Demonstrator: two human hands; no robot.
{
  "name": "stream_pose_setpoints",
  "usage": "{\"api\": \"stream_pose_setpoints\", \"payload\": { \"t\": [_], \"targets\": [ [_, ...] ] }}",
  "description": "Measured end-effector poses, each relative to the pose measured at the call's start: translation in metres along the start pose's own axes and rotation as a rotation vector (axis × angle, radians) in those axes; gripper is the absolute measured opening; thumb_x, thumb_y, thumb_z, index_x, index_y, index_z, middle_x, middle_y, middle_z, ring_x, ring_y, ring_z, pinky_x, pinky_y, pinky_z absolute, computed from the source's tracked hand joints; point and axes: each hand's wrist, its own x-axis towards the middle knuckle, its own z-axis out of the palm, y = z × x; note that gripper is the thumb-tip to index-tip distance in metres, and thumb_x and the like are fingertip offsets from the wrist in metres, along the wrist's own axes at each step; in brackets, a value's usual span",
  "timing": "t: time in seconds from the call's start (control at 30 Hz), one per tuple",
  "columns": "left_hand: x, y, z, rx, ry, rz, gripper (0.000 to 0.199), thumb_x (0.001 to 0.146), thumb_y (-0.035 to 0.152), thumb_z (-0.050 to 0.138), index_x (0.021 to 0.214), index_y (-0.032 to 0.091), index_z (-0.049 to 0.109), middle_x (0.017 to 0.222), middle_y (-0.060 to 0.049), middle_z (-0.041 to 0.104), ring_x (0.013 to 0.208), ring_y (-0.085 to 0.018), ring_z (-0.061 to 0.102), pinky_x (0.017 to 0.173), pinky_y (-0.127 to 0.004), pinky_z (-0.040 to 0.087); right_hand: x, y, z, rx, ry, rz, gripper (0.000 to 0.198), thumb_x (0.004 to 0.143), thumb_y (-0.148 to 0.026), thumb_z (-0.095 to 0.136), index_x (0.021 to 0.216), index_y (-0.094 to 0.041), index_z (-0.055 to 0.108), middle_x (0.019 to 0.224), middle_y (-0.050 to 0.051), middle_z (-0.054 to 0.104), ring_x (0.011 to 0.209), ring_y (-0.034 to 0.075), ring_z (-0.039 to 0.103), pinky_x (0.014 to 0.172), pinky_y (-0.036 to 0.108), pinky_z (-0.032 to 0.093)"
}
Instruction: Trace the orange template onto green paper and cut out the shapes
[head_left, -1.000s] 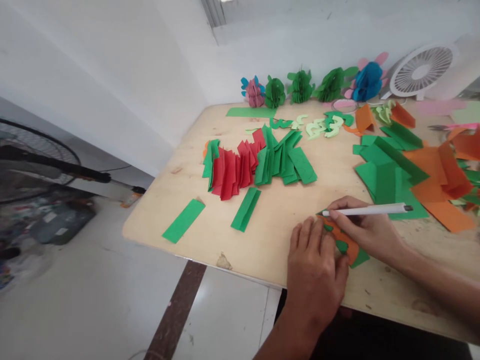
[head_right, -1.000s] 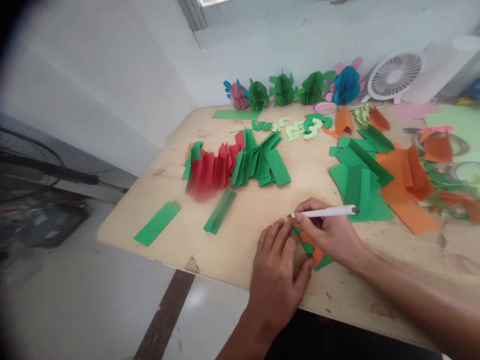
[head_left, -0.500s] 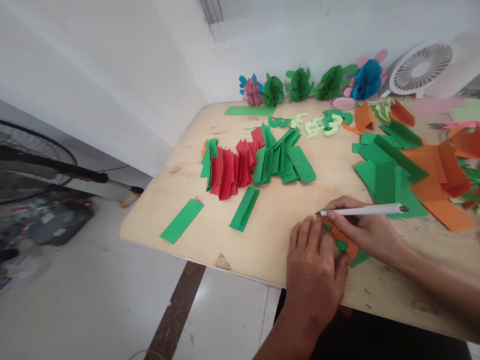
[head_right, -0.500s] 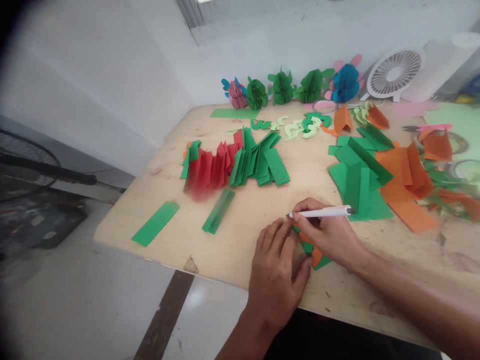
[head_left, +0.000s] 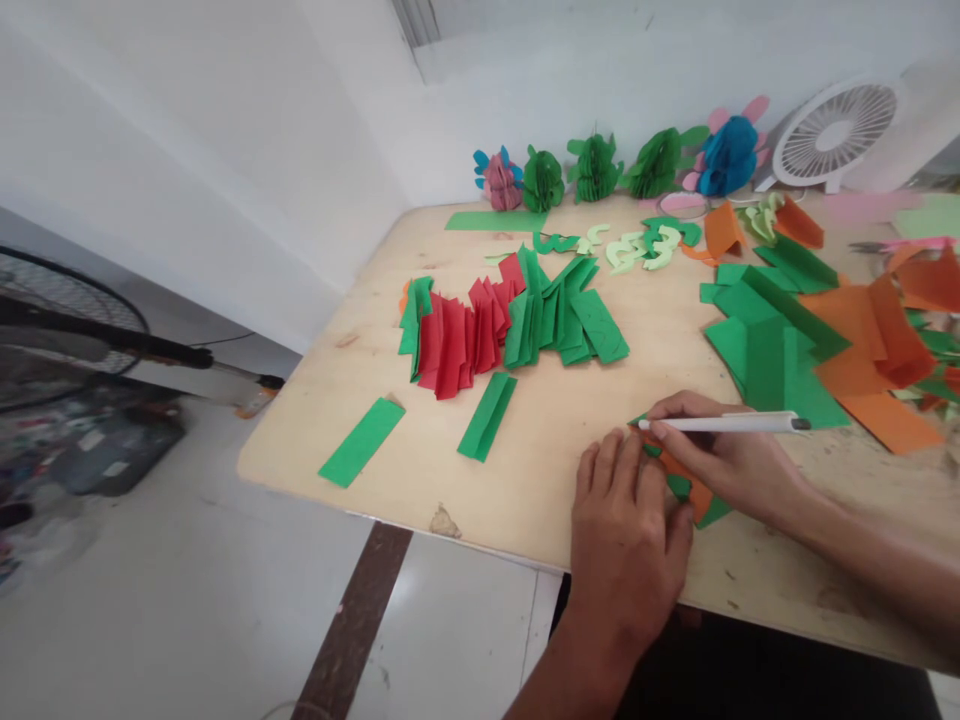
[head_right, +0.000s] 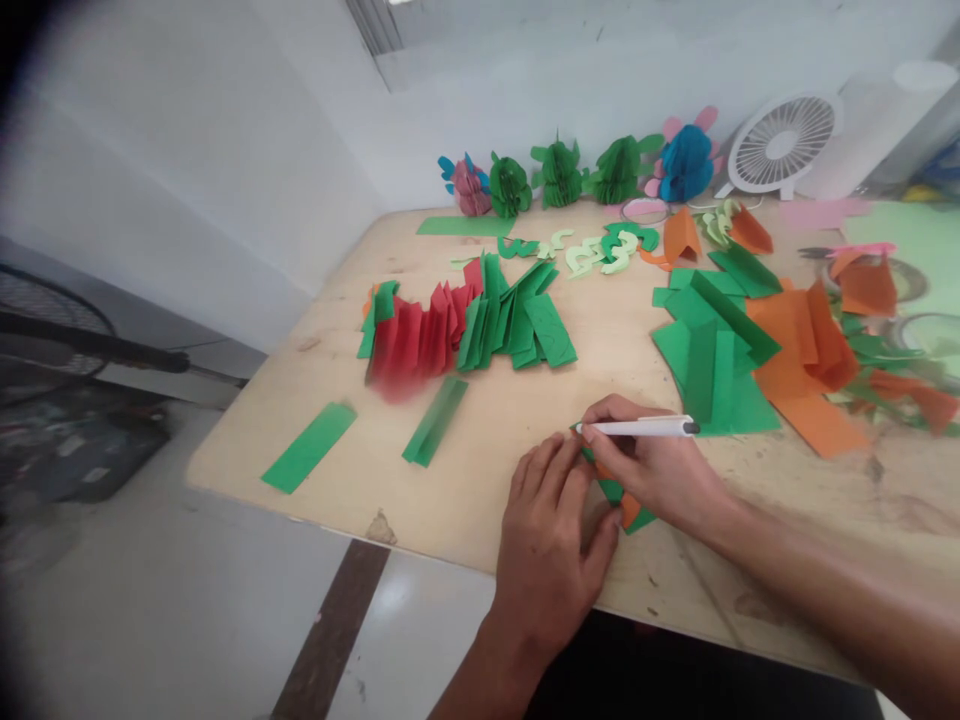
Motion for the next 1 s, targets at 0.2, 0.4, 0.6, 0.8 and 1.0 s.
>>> {"api": "stream_pose_setpoints", "payload": {
  "t": [0.2, 0.4, 0.6, 0.8, 1.0],
  "targets": [
    [0.0, -0.001, 0.001, -0.001, 0.014, 0.009, 0.033, 0.085, 0.027, 0.055, 0.114, 0.011, 0.057, 0.132, -0.013, 0.058, 0.129, -0.029, 0.046, 0.108, -0.051, 0.039, -0.001, -0.001, -0.002, -0.009, -0.005, 0.006, 0.016, 0.09, -0.033, 0.052, 0.086, -0.02, 0.061, 0.07, 0.001, 0.067, 0.055, 0.014, 0.058, 0.048, 0.025, 0.046],
    [0.0, -0.001, 0.0, 0.0, -0.002, 0.014, 0.032, 0.085, 0.028, 0.055, 0.113, 0.012, 0.057, 0.133, -0.014, 0.057, 0.128, -0.029, 0.046, 0.108, -0.052, 0.04, -0.003, -0.002, -0.005, -0.022, 0.015, -0.007, 0.016, 0.09, -0.034, 0.052, 0.085, -0.021, 0.06, 0.067, 0.001, 0.065, 0.054, 0.015, 0.057, 0.048, 0.025, 0.046],
    [-0.001, -0.002, 0.003, 0.017, 0.016, 0.019, 0.029, 0.086, 0.028, 0.055, 0.111, 0.013, 0.057, 0.133, -0.014, 0.058, 0.128, -0.029, 0.047, 0.107, -0.052, 0.041, -0.007, -0.001, -0.007, -0.05, 0.021, -0.007, 0.015, 0.09, -0.033, 0.051, 0.085, -0.022, 0.059, 0.07, 0.001, 0.065, 0.057, 0.015, 0.058, 0.049, 0.026, 0.046],
    [-0.001, -0.002, 0.003, 0.024, 0.01, 0.02, 0.028, 0.085, 0.028, 0.057, 0.108, 0.013, 0.058, 0.131, -0.014, 0.058, 0.127, -0.03, 0.047, 0.107, -0.052, 0.04, -0.011, 0.003, -0.007, -0.081, 0.011, 0.005, 0.016, 0.092, -0.034, 0.048, 0.087, -0.022, 0.058, 0.07, 0.0, 0.062, 0.057, 0.015, 0.055, 0.05, 0.026, 0.045],
    [-0.002, -0.002, 0.003, 0.028, 0.01, 0.025, 0.03, 0.084, 0.027, 0.057, 0.111, 0.014, 0.058, 0.13, -0.013, 0.058, 0.127, -0.03, 0.047, 0.107, -0.052, 0.04, -0.016, 0.003, -0.01, -0.148, 0.03, -0.002, 0.018, 0.092, -0.036, 0.049, 0.088, -0.022, 0.06, 0.066, 0.0, 0.062, 0.05, 0.014, 0.052, 0.046, 0.026, 0.042]
  ]
}}
